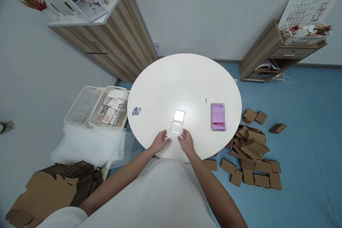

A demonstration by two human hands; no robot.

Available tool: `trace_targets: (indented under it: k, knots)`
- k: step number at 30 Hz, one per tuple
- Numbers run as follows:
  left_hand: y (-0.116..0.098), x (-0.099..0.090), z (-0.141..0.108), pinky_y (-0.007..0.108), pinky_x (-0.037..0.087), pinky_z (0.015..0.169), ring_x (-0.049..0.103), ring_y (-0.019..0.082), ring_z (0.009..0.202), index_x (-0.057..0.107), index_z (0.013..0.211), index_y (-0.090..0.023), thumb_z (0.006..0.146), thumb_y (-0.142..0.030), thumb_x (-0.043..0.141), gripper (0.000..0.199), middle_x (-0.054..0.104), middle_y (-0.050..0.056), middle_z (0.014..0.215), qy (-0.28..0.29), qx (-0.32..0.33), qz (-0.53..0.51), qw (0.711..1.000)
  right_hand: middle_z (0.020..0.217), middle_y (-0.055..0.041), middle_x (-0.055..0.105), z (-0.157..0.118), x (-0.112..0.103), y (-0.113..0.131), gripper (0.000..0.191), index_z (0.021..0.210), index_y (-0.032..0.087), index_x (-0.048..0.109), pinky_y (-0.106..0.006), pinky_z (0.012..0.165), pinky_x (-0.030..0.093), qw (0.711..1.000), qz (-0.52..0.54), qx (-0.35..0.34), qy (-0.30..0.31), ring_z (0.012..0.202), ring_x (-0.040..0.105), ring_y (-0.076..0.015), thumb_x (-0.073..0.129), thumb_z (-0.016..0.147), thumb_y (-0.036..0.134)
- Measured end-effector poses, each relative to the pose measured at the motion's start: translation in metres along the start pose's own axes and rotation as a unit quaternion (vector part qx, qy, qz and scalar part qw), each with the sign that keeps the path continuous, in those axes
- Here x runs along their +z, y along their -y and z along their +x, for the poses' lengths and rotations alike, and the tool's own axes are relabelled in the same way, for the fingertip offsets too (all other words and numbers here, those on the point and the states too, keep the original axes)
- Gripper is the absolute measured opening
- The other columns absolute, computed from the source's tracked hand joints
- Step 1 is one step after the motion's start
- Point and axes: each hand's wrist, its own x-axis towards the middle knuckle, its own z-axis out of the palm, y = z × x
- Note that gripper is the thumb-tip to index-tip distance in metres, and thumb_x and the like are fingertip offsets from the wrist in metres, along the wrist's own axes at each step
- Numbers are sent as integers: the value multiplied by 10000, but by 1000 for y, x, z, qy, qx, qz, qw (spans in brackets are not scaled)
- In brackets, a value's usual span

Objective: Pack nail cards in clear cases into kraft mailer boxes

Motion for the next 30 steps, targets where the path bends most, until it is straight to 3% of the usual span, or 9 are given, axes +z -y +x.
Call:
trace_targets:
  k: [9, 14, 19, 22, 25, 30]
  knots:
    - [7, -15, -7, 325, 384, 888, 491, 213, 1070, 420, 1205, -173, 674, -332, 651, 600, 477, 129, 1214, 27, -15, -29, 999, 1233, -93, 452, 4, 3, -15, 564, 1219, 217, 401, -363, 907, 419, 997, -59, -27, -33, 1110, 473, -218, 535, 687, 351]
    - [17, -39, -5, 330, 391, 872, 478, 231, 1090, 412, 1225, -174, 649, -380, 665, 662, 473, 141, 1224, 64, -15, -54, 996, 1253, -97, 411, 3, 14, -14, 605, 1257, 224, 345, -384, 932, 393, 988, -110, -51, -93, 1161, 414, -248, 519, 694, 364]
    - [42, -81, -12, 330, 405, 852, 488, 228, 1074, 411, 1226, -169, 661, -388, 658, 655, 474, 153, 1220, 82, -17, -63, 994, 1330, -111, 277, -17, 43, -7, 657, 1305, 214, 236, -405, 987, 321, 970, -162, -48, -175, 1255, 265, -263, 478, 717, 380]
    - [59, -110, -18, 317, 425, 827, 514, 220, 1035, 445, 1193, -155, 666, -385, 657, 613, 492, 163, 1196, 88, -19, -86, 992, 1358, -118, 213, -33, 69, -4, 669, 1318, 201, 197, -446, 1021, 243, 955, -190, -91, -207, 1283, 176, -277, 467, 728, 359]
    - [72, -141, -19, 307, 444, 795, 544, 207, 983, 479, 1155, -146, 679, -375, 646, 553, 516, 160, 1166, 78, -12, -89, 993, 1355, -111, 228, -43, 98, 1, 667, 1329, 199, 177, -453, 1033, 206, 947, -220, -142, -186, 1276, 180, -270, 456, 739, 337]
    - [80, -197, -5, 327, 453, 786, 581, 193, 890, 494, 1132, -140, 690, -311, 630, 493, 563, 132, 1104, 8, 46, -18, 999, 1317, -98, 325, -42, 146, 15, 643, 1326, 193, 226, -421, 1023, 243, 948, -241, -181, -105, 1239, 276, -245, 456, 740, 323]
